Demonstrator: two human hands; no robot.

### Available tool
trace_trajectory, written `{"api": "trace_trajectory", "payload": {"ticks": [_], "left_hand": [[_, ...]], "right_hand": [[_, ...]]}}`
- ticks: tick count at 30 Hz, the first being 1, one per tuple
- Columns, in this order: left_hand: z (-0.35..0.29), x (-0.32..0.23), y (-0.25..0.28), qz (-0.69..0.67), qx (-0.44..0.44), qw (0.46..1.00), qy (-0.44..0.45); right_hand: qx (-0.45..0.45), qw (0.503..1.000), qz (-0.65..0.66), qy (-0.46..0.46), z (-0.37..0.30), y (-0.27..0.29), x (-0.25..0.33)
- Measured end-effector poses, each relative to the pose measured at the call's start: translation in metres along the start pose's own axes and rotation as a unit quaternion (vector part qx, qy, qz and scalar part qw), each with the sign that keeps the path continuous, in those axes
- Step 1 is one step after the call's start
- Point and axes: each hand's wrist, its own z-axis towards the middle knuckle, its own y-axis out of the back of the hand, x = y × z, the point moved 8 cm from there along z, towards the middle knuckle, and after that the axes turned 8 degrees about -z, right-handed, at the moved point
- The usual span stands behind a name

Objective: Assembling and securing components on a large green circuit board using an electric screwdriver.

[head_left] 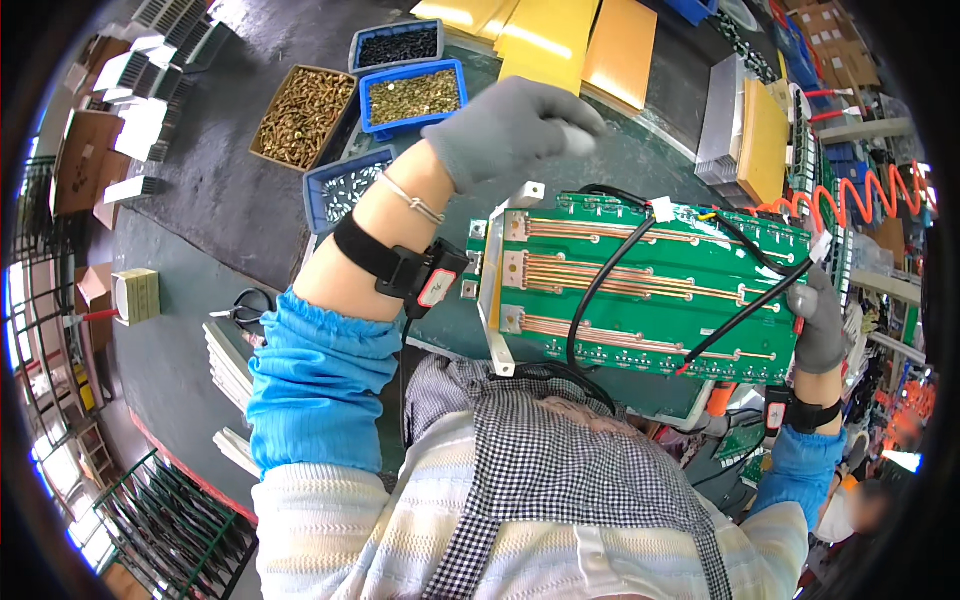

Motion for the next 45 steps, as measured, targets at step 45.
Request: {"api": "trace_trajectory", "payload": {"ticks": [45], "left_hand": [[-0.147,0.081,-0.023,-0.001,-0.225,0.956,0.186]], "right_hand": [[0.018,0.997,-0.074,0.031,0.006,-0.044,-0.079]]}}
